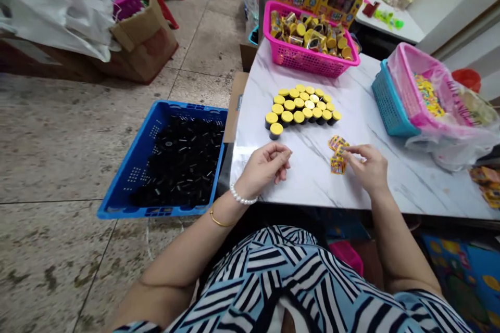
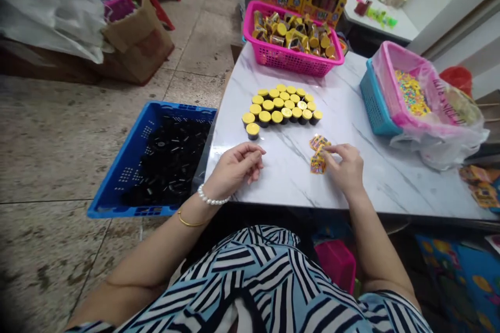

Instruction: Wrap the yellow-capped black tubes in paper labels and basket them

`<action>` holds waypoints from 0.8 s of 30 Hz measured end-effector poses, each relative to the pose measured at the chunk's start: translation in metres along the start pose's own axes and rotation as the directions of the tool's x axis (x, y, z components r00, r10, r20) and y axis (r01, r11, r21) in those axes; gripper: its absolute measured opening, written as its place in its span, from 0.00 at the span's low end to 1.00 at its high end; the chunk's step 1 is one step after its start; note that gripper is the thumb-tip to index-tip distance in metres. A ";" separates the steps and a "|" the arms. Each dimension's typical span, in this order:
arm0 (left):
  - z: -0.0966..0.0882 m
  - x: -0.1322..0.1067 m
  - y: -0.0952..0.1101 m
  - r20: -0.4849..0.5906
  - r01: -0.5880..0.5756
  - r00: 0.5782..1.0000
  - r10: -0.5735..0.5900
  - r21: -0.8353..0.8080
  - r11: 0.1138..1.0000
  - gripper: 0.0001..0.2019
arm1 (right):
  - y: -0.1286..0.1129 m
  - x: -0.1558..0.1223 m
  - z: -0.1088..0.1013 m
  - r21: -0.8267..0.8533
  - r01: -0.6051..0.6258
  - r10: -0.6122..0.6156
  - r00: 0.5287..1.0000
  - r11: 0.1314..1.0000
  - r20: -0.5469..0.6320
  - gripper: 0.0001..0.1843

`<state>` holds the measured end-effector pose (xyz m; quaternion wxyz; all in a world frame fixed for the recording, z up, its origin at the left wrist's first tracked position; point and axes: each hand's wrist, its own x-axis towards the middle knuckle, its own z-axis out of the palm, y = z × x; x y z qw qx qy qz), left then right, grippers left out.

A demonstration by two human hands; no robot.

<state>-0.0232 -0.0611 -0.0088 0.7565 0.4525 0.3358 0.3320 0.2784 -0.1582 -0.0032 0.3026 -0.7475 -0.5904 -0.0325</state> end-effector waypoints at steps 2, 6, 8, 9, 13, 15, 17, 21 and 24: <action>-0.003 0.003 -0.001 -0.127 -0.072 0.988 0.087 0.112 0.991 0.19 | 0.007 -0.021 0.010 0.044 0.018 -0.018 1.000 0.999 -0.003 0.08; -0.016 0.018 0.005 -0.268 -0.213 0.875 0.403 0.534 0.818 0.16 | 0.011 -0.037 0.025 0.020 0.091 -0.090 0.995 0.996 -0.053 0.09; -0.020 0.029 0.010 -0.227 -0.220 0.792 0.566 0.760 0.612 0.20 | 0.010 -0.037 0.028 -0.011 0.143 -0.144 0.988 0.990 -0.057 0.10; -0.021 0.034 0.013 -0.180 -0.212 0.768 0.615 0.835 0.509 0.22 | 0.009 -0.037 0.028 -0.010 0.164 -0.165 0.985 0.986 -0.052 0.08; -0.018 0.049 0.017 0.002 -0.179 0.768 0.641 0.961 0.212 0.20 | 0.006 -0.038 0.027 0.054 0.216 -0.214 0.976 0.975 -0.036 0.05; -0.013 0.049 0.014 0.049 -0.178 0.761 0.647 0.975 0.135 0.15 | 0.005 -0.040 0.027 0.061 0.220 -0.219 0.975 0.974 -0.028 0.06; -0.008 0.045 0.010 0.101 -0.203 0.752 0.651 0.976 0.084 0.09 | 0.004 -0.041 0.025 0.050 0.214 -0.213 0.977 0.976 -0.022 0.08; -0.006 0.037 0.003 0.165 -0.247 0.764 0.624 0.968 0.046 0.08 | 0.005 -0.045 0.020 0.061 0.202 -0.200 0.979 0.977 -0.032 0.06; -0.012 0.037 0.004 0.095 -0.218 0.735 0.671 0.971 0.101 0.14 | 0.006 -0.047 0.018 0.069 0.186 -0.185 0.982 0.980 -0.024 0.08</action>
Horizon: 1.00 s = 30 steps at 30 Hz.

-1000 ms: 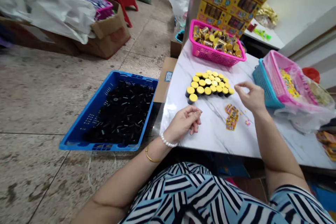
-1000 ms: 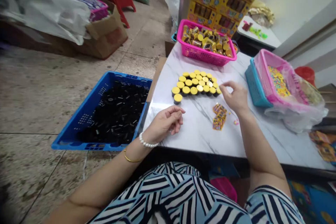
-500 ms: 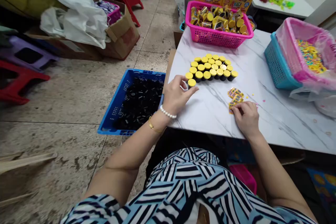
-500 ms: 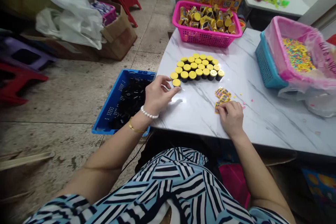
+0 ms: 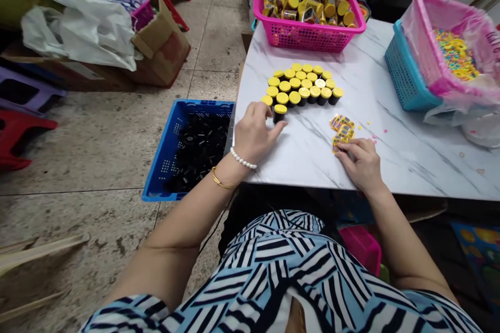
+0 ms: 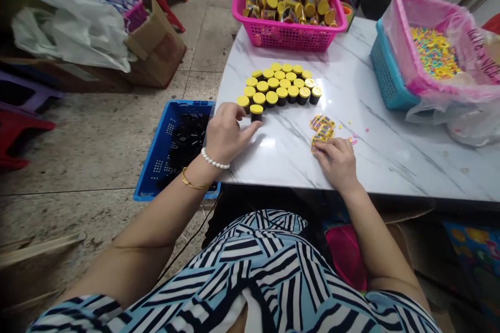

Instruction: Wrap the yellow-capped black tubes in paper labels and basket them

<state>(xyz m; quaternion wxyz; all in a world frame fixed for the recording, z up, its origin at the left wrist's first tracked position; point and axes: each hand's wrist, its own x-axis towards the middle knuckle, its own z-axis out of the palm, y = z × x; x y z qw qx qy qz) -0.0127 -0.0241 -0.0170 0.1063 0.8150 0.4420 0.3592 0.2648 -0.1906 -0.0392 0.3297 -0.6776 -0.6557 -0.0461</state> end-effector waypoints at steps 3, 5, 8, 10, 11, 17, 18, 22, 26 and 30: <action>-0.005 -0.001 0.004 -0.025 0.042 0.999 -0.045 -0.116 0.992 0.13 | -0.002 0.002 0.000 0.014 -0.046 0.046 0.998 0.999 0.040 0.08; -0.008 -0.009 0.018 0.053 0.102 0.994 -0.091 -0.270 0.958 0.12 | -0.008 0.004 -0.001 0.037 -0.068 0.067 0.997 0.997 0.048 0.09; -0.009 -0.030 0.047 0.369 0.383 0.907 -0.203 -0.523 0.761 0.16 | -0.027 0.004 -0.002 0.092 -0.060 0.063 0.998 0.994 -0.031 0.07; -0.007 -0.041 0.063 0.620 0.608 0.760 -0.195 -0.573 0.550 0.20 | -0.045 0.001 -0.001 0.112 -0.016 0.027 0.995 0.994 -0.096 0.03; -0.006 -0.044 0.068 0.691 0.675 0.703 -0.167 -0.576 0.460 0.21 | -0.054 0.001 0.000 0.117 0.025 -0.012 0.994 0.993 -0.108 0.04; -0.008 -0.043 0.058 0.675 0.702 0.711 -0.195 -0.665 0.257 0.19 | -0.086 0.006 0.016 0.328 0.048 -0.036 0.998 0.943 -0.045 0.06; -0.009 -0.043 0.055 0.664 0.694 0.719 -0.205 -0.669 0.265 0.18 | -0.086 0.007 0.019 0.375 0.010 0.010 0.999 0.927 -0.053 0.06; -0.005 -0.048 0.051 0.538 0.613 0.786 -0.304 -0.744 0.267 0.16 | -0.088 0.012 0.028 0.655 -0.282 0.290 0.952 0.701 0.100 0.18; 0.001 -0.055 0.056 0.415 0.520 0.845 -0.337 -0.787 0.332 0.15 | -0.100 0.014 0.034 0.712 -0.606 0.375 0.790 0.353 0.486 0.19; -0.007 -0.062 0.059 0.321 0.464 0.867 -0.381 -0.800 0.381 0.18 | -0.112 0.017 0.037 0.731 -0.597 0.434 0.784 0.330 0.444 0.22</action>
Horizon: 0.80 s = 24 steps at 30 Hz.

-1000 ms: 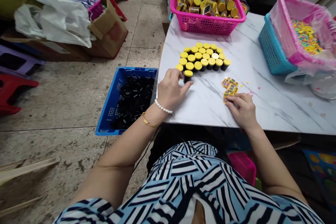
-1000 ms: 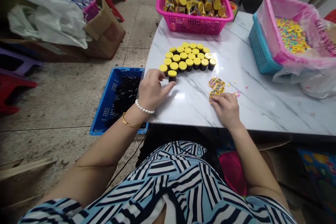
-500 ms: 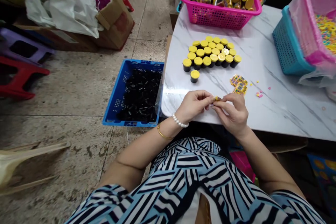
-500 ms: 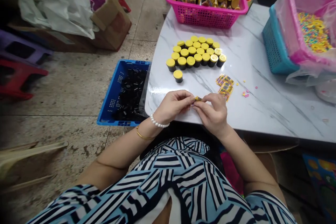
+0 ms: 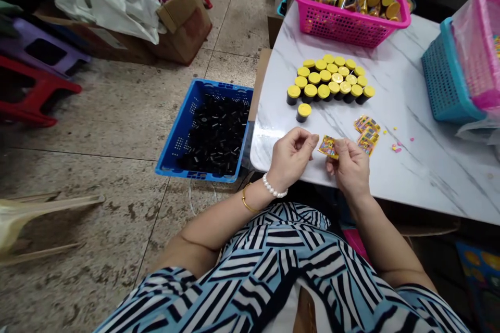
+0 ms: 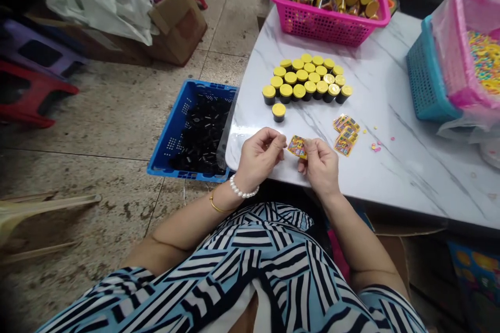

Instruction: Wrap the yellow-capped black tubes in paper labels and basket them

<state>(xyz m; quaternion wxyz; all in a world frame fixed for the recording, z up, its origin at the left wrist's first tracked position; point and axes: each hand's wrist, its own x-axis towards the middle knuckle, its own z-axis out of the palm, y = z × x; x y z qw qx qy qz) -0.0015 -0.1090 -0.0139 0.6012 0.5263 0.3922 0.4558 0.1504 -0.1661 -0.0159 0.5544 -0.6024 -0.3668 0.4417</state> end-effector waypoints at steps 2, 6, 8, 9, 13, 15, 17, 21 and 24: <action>-0.006 -0.006 0.005 -0.050 -0.052 0.997 0.052 0.004 0.999 0.17 | -0.002 -0.001 0.003 -0.060 0.075 -0.077 0.997 0.995 -0.033 0.21; -0.015 -0.015 0.013 -0.077 -0.164 0.982 0.170 0.077 0.983 0.16 | -0.001 -0.004 0.007 -0.142 0.179 -0.181 0.983 0.974 -0.005 0.20; -0.017 -0.016 0.015 -0.074 -0.184 0.979 0.192 0.099 0.978 0.15 | 0.001 -0.006 0.010 -0.167 0.222 -0.225 0.974 0.961 0.003 0.20; -0.017 -0.016 0.015 -0.072 -0.189 0.978 0.197 0.105 0.976 0.14 | 0.002 -0.006 0.011 -0.185 0.250 -0.254 0.967 0.950 0.003 0.19; -0.018 -0.016 0.014 -0.040 -0.136 0.989 0.140 0.078 0.988 0.14 | 0.004 -0.008 0.013 -0.276 0.380 -0.388 0.921 0.883 0.029 0.16; -0.020 -0.017 0.014 -0.015 -0.081 0.997 0.082 0.048 0.996 0.13 | 0.002 -0.007 0.013 -0.321 0.443 -0.446 0.892 0.837 0.068 0.14; -0.024 -0.016 0.015 -0.018 -0.074 0.997 0.075 0.060 0.995 0.12 | -0.002 -0.005 0.013 -0.385 0.513 -0.510 0.852 0.767 0.117 0.12; -0.035 -0.013 0.018 -0.077 -0.193 0.975 0.208 0.171 0.966 0.06 | -0.012 0.001 0.014 -0.502 0.620 -0.623 0.759 0.603 0.189 0.06; -0.042 -0.012 0.018 -0.083 -0.245 0.960 0.269 0.225 0.943 0.05 | -0.015 0.003 0.017 -0.532 0.642 -0.640 0.735 0.552 0.222 0.04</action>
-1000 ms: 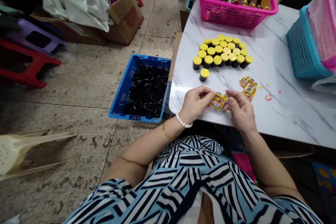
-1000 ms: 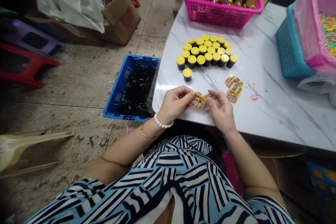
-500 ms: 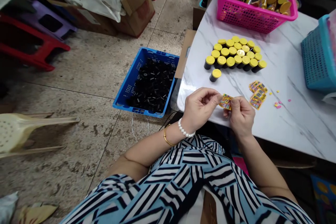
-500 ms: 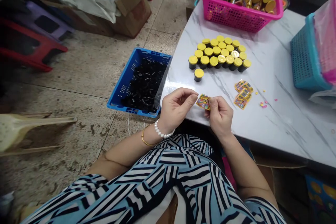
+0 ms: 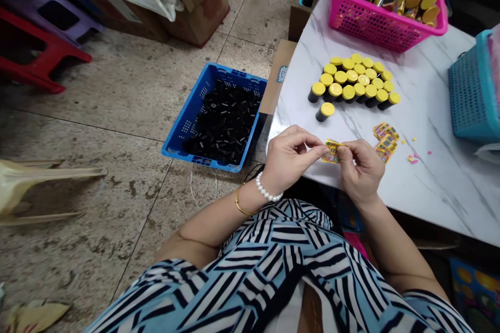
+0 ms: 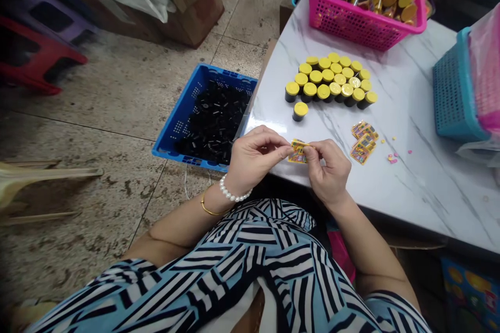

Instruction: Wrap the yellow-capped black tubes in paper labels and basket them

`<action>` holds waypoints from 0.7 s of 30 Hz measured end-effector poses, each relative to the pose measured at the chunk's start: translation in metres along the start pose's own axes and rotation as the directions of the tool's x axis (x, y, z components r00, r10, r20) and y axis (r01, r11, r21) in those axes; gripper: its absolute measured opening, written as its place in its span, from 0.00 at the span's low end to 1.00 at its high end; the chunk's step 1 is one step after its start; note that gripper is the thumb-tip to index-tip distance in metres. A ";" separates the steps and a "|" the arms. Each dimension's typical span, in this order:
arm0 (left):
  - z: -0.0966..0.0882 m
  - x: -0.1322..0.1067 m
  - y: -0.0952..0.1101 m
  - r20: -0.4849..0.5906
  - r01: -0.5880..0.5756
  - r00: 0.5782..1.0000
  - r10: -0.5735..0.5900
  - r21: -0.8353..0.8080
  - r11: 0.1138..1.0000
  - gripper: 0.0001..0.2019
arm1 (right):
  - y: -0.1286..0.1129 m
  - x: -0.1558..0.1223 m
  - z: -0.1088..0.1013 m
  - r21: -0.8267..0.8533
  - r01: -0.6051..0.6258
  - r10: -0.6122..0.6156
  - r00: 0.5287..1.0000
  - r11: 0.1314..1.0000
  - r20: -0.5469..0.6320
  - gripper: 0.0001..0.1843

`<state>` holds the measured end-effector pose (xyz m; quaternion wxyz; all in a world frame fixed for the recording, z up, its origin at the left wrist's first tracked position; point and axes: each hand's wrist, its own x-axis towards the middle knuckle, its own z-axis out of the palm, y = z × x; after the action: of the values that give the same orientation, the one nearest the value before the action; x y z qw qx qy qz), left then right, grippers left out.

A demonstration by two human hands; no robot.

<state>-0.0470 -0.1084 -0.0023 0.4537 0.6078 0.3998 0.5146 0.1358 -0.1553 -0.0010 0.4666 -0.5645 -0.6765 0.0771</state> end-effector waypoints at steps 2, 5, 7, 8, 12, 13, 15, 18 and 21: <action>-0.002 0.000 -0.002 -0.009 -0.019 1.000 0.019 0.017 1.000 0.06 | -0.002 0.000 0.004 -0.025 0.032 -0.032 0.999 0.999 0.008 0.04; -0.003 -0.002 -0.005 -0.031 -0.035 0.999 0.035 0.024 0.999 0.05 | -0.005 -0.002 0.012 -0.021 0.043 -0.043 0.999 0.999 -0.003 0.03; -0.003 -0.002 -0.005 -0.054 -0.045 0.997 0.047 0.022 0.999 0.04 | -0.007 -0.004 0.017 0.055 -0.036 0.035 0.999 0.998 0.007 0.03; -0.004 -0.002 -0.006 -0.070 -0.051 0.996 0.052 0.017 0.999 0.03 | -0.008 -0.004 0.019 0.110 -0.097 0.095 0.995 0.989 0.024 0.04; -0.006 -0.003 -0.008 -0.123 -0.061 0.991 0.059 -0.013 0.998 0.06 | -0.008 -0.004 0.023 0.255 -0.269 0.254 0.963 0.929 0.090 0.04; -0.006 -0.003 -0.008 -0.130 -0.054 0.990 0.051 -0.021 0.998 0.06 | -0.007 -0.003 0.024 0.253 -0.282 0.269 0.959 0.925 0.088 0.05; -0.006 -0.006 -0.009 -0.144 -0.025 0.989 0.018 -0.046 0.999 0.09 | -0.006 -0.003 0.024 0.231 -0.302 0.293 0.953 0.925 0.077 0.09; -0.006 -0.011 -0.007 -0.174 0.016 0.984 -0.030 -0.079 0.997 0.11 | -0.005 -0.004 0.024 0.208 -0.326 0.321 0.945 0.922 0.058 0.14; -0.005 -0.017 -0.002 -0.164 0.034 0.985 -0.046 -0.080 0.996 0.10 | -0.005 -0.004 0.024 0.204 -0.329 0.332 0.943 0.922 0.019 0.15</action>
<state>-0.0544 -0.1231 -0.0087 0.4525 0.5369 0.4279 0.5691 0.1145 -0.1507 -0.0133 0.5077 -0.6201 -0.5564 0.2194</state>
